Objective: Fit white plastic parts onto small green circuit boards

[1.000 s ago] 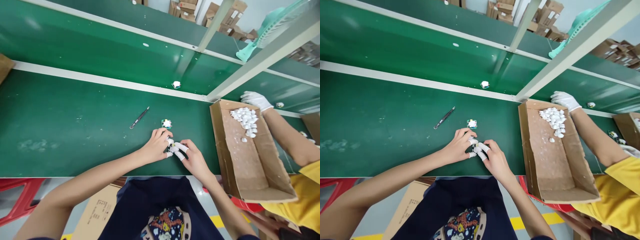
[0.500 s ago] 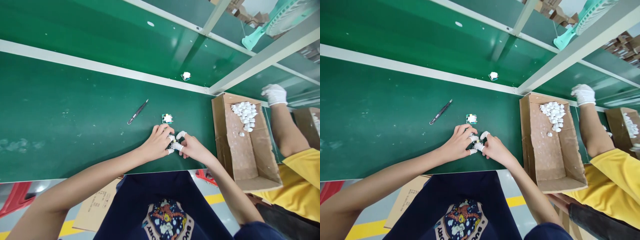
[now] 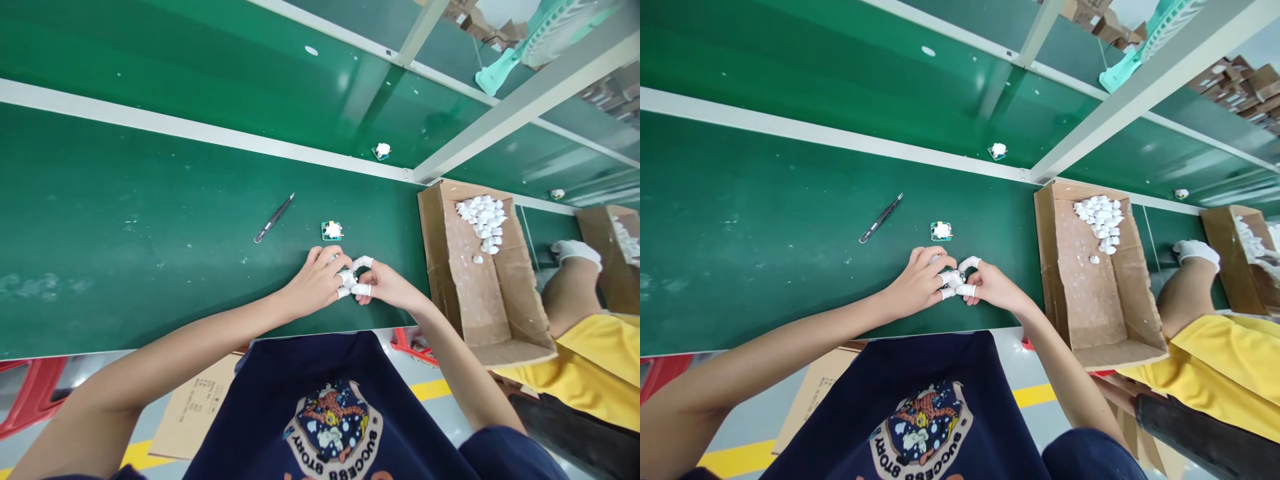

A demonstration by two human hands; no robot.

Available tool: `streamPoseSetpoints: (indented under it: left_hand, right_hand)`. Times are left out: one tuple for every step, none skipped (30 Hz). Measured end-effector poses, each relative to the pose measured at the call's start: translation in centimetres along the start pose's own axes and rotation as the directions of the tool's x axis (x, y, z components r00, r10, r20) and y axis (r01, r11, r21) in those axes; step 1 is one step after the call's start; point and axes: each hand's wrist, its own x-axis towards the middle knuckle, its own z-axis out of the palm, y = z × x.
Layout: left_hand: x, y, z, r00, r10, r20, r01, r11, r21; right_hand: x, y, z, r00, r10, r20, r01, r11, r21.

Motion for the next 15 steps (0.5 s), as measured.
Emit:
streamPoseSetpoints:
  left_hand:
    - [0.0,0.1,0.0,1.0,0.012,0.008,-0.013,1.0,0.014]
    - [-0.1,0.2,0.0,0.999,0.03,0.018,-0.03,0.999,0.027]
    - [-0.1,0.3,0.0,0.999,0.044,0.026,-0.045,0.998,0.038]
    - [-0.1,0.3,-0.1,0.998,0.05,0.033,-0.051,0.998,0.043]
    - [0.0,0.3,-0.2,0.998,0.046,0.043,-0.047,0.998,0.04]
    - [0.0,0.3,-0.3,0.998,0.031,0.056,-0.033,0.999,0.031]
    - [0.1,0.2,-0.4,0.997,0.007,0.073,-0.008,1.0,0.017]
    - [0.2,0.2,-0.4,0.996,-0.024,0.091,0.024,1.0,0.002]
    - [0.2,0.1,-0.5,0.993,-0.053,0.108,0.054,0.998,-0.012]
    - [0.2,0.1,-0.5,0.99,-0.075,0.118,0.078,0.997,-0.02]
    - [0.1,0.1,-0.5,0.988,-0.093,0.12,0.097,0.995,-0.02]
    - [0.0,0.2,-0.5,0.988,-0.107,0.115,0.109,0.994,-0.014]
    - [-0.2,0.4,-0.4,0.988,-0.115,0.104,0.115,0.993,0.001]
    - [-0.4,0.5,-0.3,0.989,-0.111,0.098,0.11,0.994,0.016]
    - [-0.7,0.6,0.0,0.99,-0.107,0.092,0.104,0.994,0.043]
  right_hand:
    - [0.0,0.1,0.0,1.0,-0.005,-0.017,0.005,1.0,-0.006]
    - [-0.1,0.2,0.1,0.999,-0.008,-0.031,0.007,1.0,-0.018]
    - [-0.1,0.2,0.2,0.999,-0.008,-0.042,0.007,1.0,-0.031]
    - [-0.1,0.2,0.4,0.999,-0.005,-0.054,0.003,0.999,-0.044]
    - [-0.2,0.2,0.6,0.998,-0.003,-0.065,-0.001,0.998,-0.057]
    - [-0.2,0.2,0.7,0.997,-0.001,-0.075,-0.004,0.998,-0.069]
    - [-0.2,0.3,0.8,0.996,-0.003,-0.087,-0.004,0.997,-0.083]
    - [-0.3,0.3,0.9,0.995,-0.01,-0.101,0.0,0.995,-0.1]
    - [-0.4,0.4,0.9,0.994,-0.021,-0.111,0.008,0.993,-0.117]
    - [-0.5,0.4,1.0,0.993,-0.034,-0.115,0.019,0.992,-0.127]
    - [-0.6,0.5,1.0,0.993,-0.042,-0.108,0.029,0.992,-0.124]
    - [-0.6,0.6,1.2,0.995,-0.043,-0.088,0.033,0.994,-0.106]
    - [-0.7,0.8,1.3,0.997,-0.038,-0.06,0.033,0.997,-0.076]
    - [-0.6,1.1,1.6,1.0,-0.022,-0.015,0.021,0.999,-0.035]
    - [-0.5,1.4,1.8,1.0,0.0,0.016,0.0,1.0,-0.001]
